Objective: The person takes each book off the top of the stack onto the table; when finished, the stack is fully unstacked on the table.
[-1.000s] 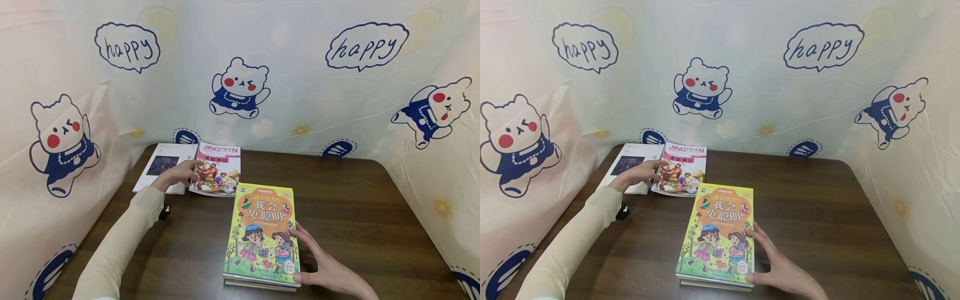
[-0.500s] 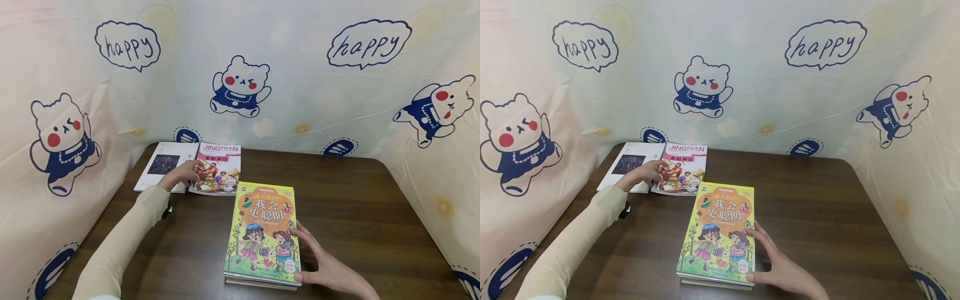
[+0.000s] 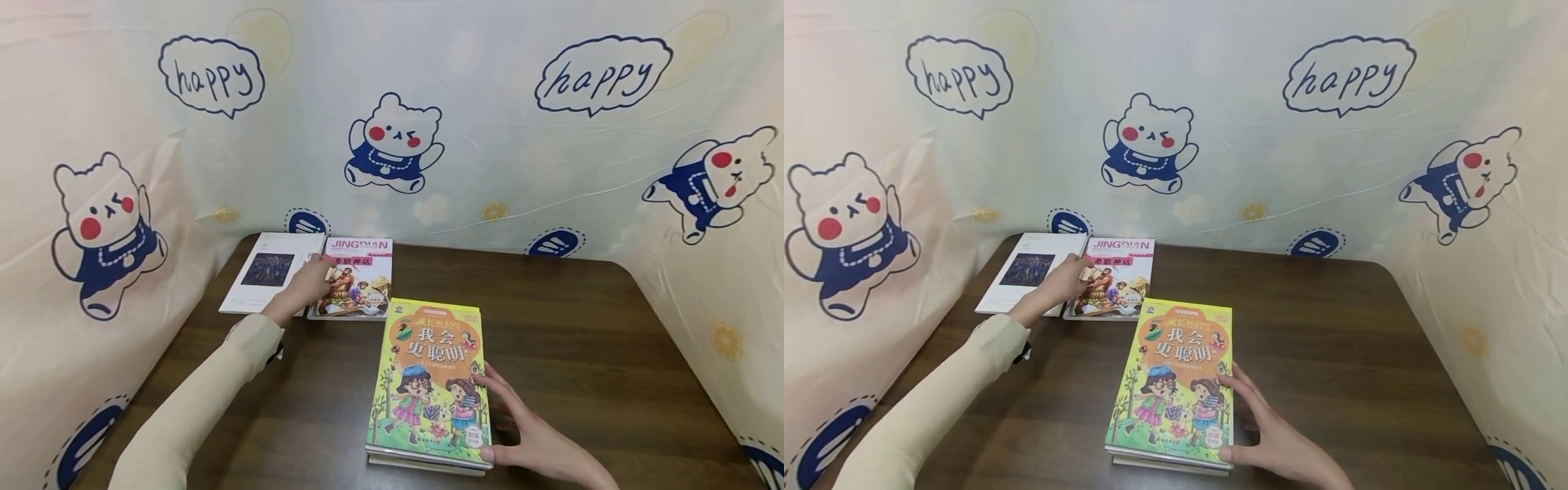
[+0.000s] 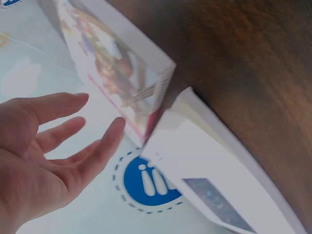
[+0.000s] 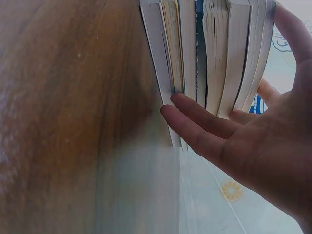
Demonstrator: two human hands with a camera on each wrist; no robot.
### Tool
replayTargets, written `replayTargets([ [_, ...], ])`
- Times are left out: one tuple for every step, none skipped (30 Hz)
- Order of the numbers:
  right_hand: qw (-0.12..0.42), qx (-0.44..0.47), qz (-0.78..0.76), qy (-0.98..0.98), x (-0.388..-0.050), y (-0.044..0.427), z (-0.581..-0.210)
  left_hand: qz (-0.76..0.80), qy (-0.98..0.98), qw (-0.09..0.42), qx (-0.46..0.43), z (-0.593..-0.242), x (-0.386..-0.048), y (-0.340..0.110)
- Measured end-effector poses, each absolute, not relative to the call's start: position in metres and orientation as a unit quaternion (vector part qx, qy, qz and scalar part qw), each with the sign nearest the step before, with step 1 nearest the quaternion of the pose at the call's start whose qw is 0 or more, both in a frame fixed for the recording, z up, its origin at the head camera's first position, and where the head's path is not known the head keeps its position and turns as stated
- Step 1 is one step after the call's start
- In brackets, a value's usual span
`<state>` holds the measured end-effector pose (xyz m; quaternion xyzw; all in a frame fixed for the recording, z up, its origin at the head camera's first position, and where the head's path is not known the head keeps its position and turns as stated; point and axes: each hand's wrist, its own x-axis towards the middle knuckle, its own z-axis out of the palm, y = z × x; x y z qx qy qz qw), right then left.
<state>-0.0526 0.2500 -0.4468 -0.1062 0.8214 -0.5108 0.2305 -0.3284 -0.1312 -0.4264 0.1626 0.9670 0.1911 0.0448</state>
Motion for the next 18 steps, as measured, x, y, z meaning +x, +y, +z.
replayTargets([
  [0.230,-0.108,-0.512,0.820,-0.053,0.250,-0.447,0.194,0.966,0.035,0.165,-0.425,-0.326,-0.131],
  [0.229,-0.111,-0.513,0.820,-0.052,0.249,-0.447,0.199,0.965,0.025,0.170,-0.423,-0.324,-0.131],
  [0.228,-0.114,-0.513,0.820,-0.052,0.249,-0.447,0.206,0.963,0.017,0.174,-0.421,-0.322,-0.131],
  [0.226,-0.116,-0.514,0.820,-0.052,0.249,-0.447,0.212,0.960,0.011,0.181,-0.420,-0.320,-0.132],
  [0.223,-0.120,-0.512,0.821,-0.052,0.249,-0.447,0.221,0.956,0.004,0.191,-0.418,-0.317,-0.133],
  [0.221,-0.122,-0.512,0.821,-0.052,0.249,-0.447,0.231,0.952,0.001,0.199,-0.416,-0.313,-0.134],
  [0.220,-0.124,-0.512,0.821,-0.052,0.249,-0.447,0.244,0.948,-0.003,0.206,-0.415,-0.309,-0.136],
  [0.221,-0.123,-0.513,0.820,-0.053,0.249,-0.448,0.258,0.942,-0.007,0.214,-0.413,-0.305,-0.137],
  [0.222,-0.123,-0.514,0.819,-0.053,0.249,-0.448,0.271,0.937,-0.008,0.222,-0.412,-0.300,-0.139],
  [0.222,-0.123,-0.514,0.820,-0.053,0.249,-0.448,0.282,0.931,-0.012,0.231,-0.411,-0.295,-0.140],
  [0.221,-0.122,-0.515,0.819,-0.053,0.249,-0.448,0.292,0.925,-0.017,0.240,-0.410,-0.290,-0.141],
  [0.221,-0.120,-0.516,0.819,-0.053,0.249,-0.448,0.304,0.919,-0.021,0.250,-0.409,-0.285,-0.141],
  [0.221,-0.119,-0.516,0.819,-0.053,0.249,-0.448,0.316,0.912,-0.025,0.261,-0.408,-0.280,-0.141],
  [0.221,-0.116,-0.516,0.819,-0.053,0.250,-0.448,0.327,0.905,-0.029,0.271,-0.407,-0.275,-0.140],
  [0.219,-0.117,-0.515,0.820,-0.053,0.250,-0.448,0.338,0.898,-0.032,0.281,-0.406,-0.270,-0.140],
  [0.218,-0.117,-0.515,0.821,-0.053,0.250,-0.448,0.347,0.891,-0.035,0.289,-0.406,-0.266,-0.139],
  [0.219,-0.116,-0.516,0.820,-0.053,0.250,-0.448,0.358,0.885,-0.034,0.295,-0.406,-0.260,-0.138],
  [0.219,-0.115,-0.517,0.819,-0.052,0.249,-0.448,0.368,0.880,-0.029,0.298,-0.406,-0.255,-0.138],
])
